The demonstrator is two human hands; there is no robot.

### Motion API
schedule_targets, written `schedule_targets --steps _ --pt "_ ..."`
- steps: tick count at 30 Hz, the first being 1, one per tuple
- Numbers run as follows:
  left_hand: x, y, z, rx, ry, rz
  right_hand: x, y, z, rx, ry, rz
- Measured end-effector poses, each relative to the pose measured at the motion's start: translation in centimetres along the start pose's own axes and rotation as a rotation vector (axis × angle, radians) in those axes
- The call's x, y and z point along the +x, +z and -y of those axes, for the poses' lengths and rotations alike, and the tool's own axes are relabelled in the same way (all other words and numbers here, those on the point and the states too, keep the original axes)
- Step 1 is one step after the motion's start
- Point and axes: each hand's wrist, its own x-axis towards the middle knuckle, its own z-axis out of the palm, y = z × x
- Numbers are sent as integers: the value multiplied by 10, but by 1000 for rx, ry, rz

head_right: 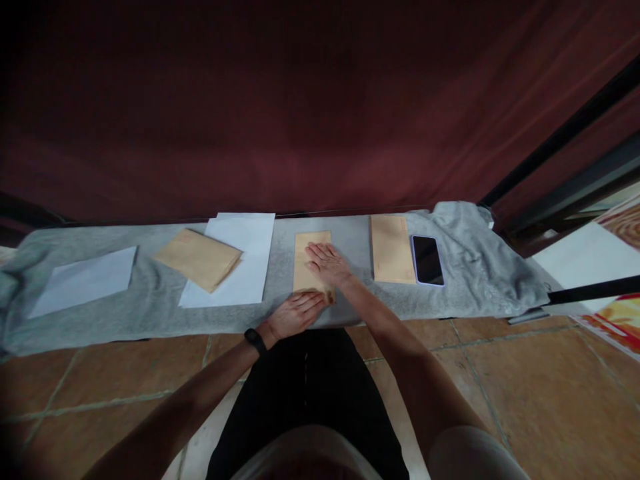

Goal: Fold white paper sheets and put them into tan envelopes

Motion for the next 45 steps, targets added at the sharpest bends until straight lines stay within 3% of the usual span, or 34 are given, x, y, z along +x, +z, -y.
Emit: schedule_targets --steps 7,18,36,41,45 --pt "1 -2 -1 7 -15 3 -17 3 12 71 -67 -18" --pt "2 -2 0 2 0 -45 -50 -2 24 138 -113 55" --pt "0 2 1 -12 -17 -75 -109 -23 60 336 -9 -132" --pt "-1 -1 1 -114 -96 -121 -123 -23 63 347 14 -174" --pt "3 -1 8 -237 -319 -209 -132 -19 63 341 8 -203"
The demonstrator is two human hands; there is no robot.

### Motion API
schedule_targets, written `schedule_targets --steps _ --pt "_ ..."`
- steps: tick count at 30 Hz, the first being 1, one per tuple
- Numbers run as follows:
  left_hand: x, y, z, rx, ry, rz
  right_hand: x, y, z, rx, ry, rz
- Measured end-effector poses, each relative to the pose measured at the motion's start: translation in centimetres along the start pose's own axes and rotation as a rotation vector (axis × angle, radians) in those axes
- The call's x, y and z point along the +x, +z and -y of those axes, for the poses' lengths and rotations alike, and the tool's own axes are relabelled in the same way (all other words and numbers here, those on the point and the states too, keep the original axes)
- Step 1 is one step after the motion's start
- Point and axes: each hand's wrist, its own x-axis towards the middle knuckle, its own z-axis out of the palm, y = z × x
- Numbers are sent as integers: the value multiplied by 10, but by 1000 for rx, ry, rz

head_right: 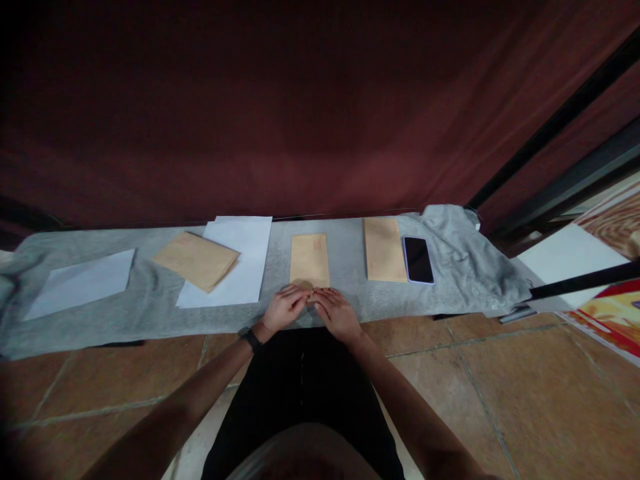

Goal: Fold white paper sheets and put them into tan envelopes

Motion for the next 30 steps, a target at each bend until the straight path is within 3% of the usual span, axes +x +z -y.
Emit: schedule_targets --steps 4,11,19,23,30 --pt "18 6 10 21 -98 -21 -3 4 -2 -13 8 -27" --pt "56 25 27 246 -102 146 -2 7 -3 -24 -2 -47" --pt "92 30 46 253 -198 111 -4 3 -1 -11 -27 -33" --pt "91 31 47 249 -162 116 -5 4 -2 -16 -28 -23" --pt "68 31 37 255 -99 144 -5 8 -3 -34 -21 -35"
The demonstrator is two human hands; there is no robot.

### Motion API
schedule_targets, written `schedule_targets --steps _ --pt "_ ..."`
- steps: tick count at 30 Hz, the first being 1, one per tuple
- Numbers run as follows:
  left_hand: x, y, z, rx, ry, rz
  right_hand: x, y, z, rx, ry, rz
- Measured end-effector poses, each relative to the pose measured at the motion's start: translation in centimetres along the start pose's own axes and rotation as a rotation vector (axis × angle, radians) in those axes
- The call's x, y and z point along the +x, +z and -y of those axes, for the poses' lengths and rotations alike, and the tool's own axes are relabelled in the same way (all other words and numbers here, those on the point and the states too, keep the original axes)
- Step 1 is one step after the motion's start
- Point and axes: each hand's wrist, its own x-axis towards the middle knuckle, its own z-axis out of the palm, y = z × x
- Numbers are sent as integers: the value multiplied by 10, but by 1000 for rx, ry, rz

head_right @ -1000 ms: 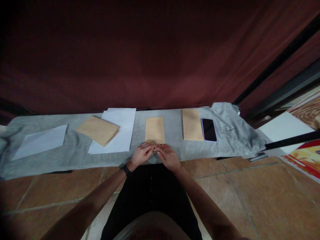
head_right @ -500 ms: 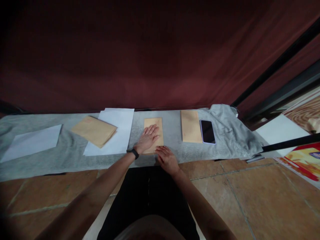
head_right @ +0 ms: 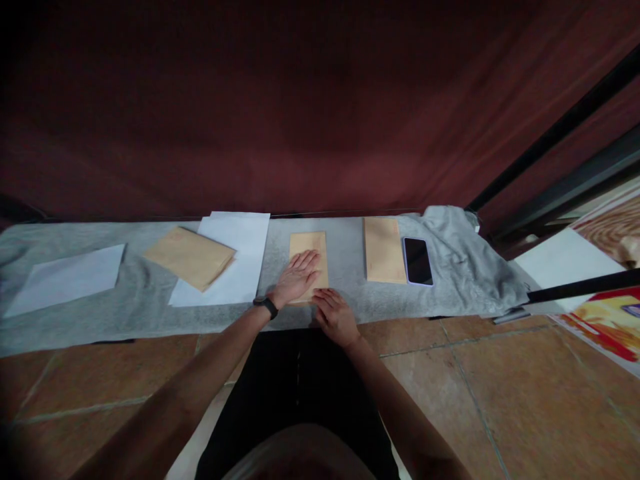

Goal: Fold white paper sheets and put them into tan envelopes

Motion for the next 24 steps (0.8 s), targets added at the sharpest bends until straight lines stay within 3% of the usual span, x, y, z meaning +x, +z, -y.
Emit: schedule_targets --steps 6,14,24 --pt "-11 -1 -8 -2 16 -3 0 1 2 -15 16 -3" --pt "-33 -7 -13 -63 67 85 0 0 3 -8 20 -20" --pt "-75 -20 -26 -97 124 57 1 6 -2 7 70 -63"
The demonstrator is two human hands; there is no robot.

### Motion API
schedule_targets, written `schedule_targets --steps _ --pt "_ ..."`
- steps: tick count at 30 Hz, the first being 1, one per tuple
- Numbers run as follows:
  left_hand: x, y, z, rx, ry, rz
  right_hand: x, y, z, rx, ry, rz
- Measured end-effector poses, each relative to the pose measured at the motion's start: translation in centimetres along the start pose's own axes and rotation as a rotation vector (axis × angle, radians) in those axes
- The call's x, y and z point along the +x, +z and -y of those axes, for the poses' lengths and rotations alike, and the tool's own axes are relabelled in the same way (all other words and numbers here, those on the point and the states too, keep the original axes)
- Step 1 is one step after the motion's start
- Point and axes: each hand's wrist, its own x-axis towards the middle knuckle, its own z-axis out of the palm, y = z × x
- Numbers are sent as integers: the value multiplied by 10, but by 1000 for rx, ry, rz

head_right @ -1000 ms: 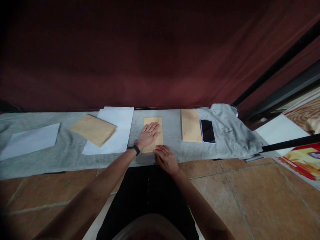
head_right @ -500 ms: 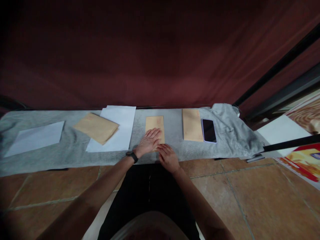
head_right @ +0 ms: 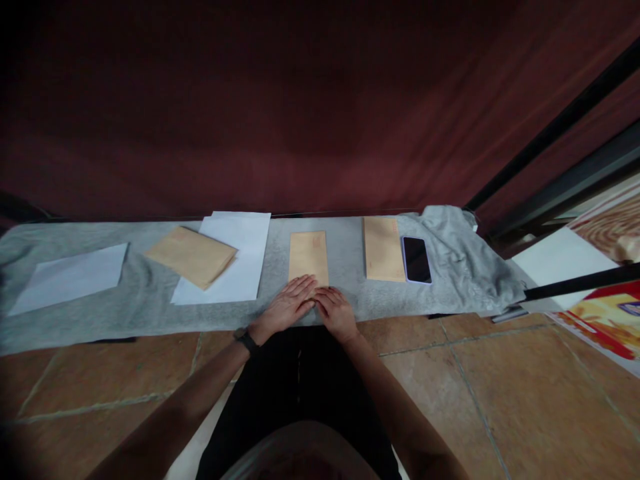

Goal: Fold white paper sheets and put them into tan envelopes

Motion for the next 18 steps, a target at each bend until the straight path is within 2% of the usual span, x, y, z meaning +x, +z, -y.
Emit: schedule_targets --steps 5,13,18 --pt "-12 -4 -4 -92 -15 -39 1 4 -1 4 43 -33" --pt "-10 0 -5 -246 -113 -183 7 9 6 -90 177 -91" --pt "-10 4 -4 -280 -141 -216 6 10 10 -153 189 -112"
